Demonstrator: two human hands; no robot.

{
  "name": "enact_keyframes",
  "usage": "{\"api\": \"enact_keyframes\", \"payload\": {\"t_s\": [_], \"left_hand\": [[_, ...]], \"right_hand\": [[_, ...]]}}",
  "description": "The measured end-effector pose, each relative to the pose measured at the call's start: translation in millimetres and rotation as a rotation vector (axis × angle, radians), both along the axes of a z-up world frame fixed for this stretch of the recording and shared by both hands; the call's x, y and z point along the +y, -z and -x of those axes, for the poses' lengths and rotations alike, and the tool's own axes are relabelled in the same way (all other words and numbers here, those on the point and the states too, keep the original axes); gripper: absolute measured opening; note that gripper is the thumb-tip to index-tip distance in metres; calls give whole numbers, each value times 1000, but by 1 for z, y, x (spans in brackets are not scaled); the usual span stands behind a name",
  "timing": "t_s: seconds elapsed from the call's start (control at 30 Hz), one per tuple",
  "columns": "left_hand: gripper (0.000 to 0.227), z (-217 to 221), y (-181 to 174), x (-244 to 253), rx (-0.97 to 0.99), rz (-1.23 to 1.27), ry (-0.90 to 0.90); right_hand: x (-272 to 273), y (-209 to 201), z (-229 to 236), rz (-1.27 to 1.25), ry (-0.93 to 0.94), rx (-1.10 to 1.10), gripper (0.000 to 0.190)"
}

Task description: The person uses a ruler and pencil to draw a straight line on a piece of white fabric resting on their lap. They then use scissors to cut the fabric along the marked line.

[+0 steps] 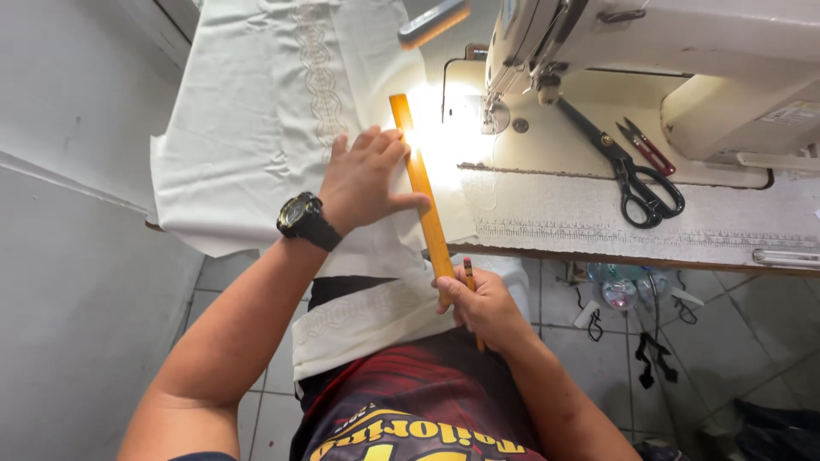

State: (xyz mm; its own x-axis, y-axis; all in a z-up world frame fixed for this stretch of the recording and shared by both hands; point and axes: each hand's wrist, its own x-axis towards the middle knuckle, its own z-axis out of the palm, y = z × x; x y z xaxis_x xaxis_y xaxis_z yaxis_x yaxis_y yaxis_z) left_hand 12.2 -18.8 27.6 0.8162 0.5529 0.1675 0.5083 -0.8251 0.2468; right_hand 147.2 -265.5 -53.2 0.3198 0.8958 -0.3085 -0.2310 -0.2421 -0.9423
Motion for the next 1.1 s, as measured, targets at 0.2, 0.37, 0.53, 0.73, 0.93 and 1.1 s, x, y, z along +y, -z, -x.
{"api": "enact_keyframes", "payload": {"t_s": [0.2, 0.37, 0.53, 0.73, 0.93, 1.1], "left_hand": [[63, 14, 0, 37, -335, -174, -7], [91, 30, -25, 53, 88, 187, -428], [100, 29, -2, 59, 152, 146, -473], [98, 31, -8, 56, 158, 182, -489], [97, 30, -6, 57, 152, 175, -499], [96, 30, -4, 55, 162, 165, -499]], "right_hand": [[-49, -73, -46, 187, -140, -477, 31], [-125, -108, -118, 659, 89, -881, 37], [-140, -115, -176, 703, 369, -1115, 31], [-80, -57, -287, 183, 522, -1809, 25], [-16, -40, -293, 361, 297, -1875, 40], [-23, -36, -287, 143, 400, -1834, 59]]}}
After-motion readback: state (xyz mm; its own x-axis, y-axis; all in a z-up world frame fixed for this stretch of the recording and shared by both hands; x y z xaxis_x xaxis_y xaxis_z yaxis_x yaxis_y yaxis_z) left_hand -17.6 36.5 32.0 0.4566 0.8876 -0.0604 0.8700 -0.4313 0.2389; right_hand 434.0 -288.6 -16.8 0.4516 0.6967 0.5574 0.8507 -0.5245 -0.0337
